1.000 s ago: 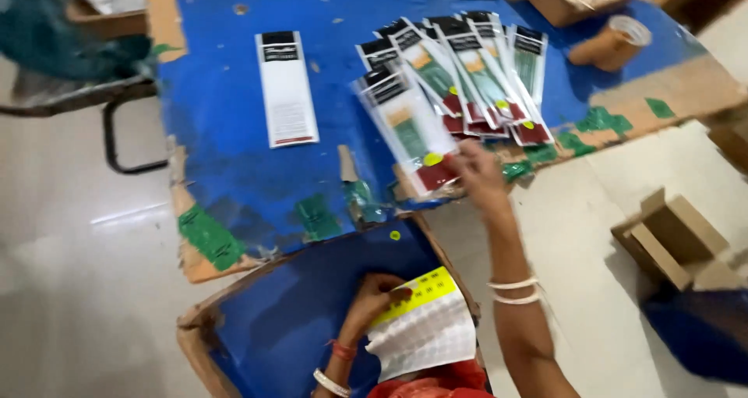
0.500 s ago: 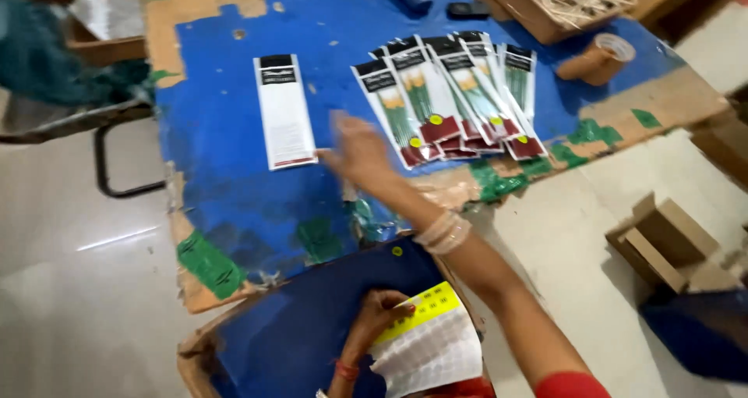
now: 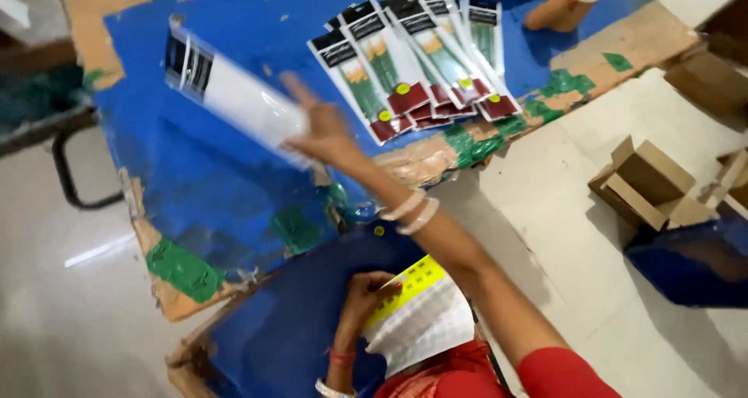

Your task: Applying circular yellow stickers to the back of packaged artist brushes.

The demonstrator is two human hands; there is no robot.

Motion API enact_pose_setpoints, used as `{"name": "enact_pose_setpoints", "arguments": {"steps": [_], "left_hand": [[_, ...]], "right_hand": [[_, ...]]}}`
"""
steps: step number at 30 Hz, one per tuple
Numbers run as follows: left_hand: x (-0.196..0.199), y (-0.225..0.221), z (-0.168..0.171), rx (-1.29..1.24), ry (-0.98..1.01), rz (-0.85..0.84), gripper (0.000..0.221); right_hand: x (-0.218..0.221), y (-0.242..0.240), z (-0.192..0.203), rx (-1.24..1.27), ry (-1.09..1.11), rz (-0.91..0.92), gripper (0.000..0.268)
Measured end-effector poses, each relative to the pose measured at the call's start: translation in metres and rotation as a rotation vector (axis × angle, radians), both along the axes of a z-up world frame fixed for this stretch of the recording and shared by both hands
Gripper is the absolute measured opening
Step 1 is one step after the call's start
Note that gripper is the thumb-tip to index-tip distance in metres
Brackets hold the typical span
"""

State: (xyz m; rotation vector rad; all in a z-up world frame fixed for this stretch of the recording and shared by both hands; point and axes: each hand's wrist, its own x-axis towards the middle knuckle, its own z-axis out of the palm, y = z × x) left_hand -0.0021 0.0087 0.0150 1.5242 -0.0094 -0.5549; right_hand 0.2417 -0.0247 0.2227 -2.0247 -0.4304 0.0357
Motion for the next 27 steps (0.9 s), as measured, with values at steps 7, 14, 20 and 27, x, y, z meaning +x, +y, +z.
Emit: {"name": "enact_pose_setpoints", "arguments": {"steps": [7,14,20,27], "left_hand": [[-0.012,0.009,0.063,-0.058,-0.037,0.092,0.018],[-0.019,0.023,0.132,0.253,-0.114,0.226,0.022],[-0.020,0.021,0.157,0.250,-0.237,0.218,0.020],[-0.021,0.007,0.181,0.389,-0.548,0.240,0.015]], "right_hand": [[-0.091,-0.075,-0.008,-0.699,-0.672,-0.051,0.056],[-0.170,-0.141,0.041,-0.273,-0.291,0.233,0.047],[-0.212,-0.180,0.000,-0.242,0.092,0.158,0.032],[-0.231,-0.192,-0.028,0.057,0.395,0.004,0.026]]}}
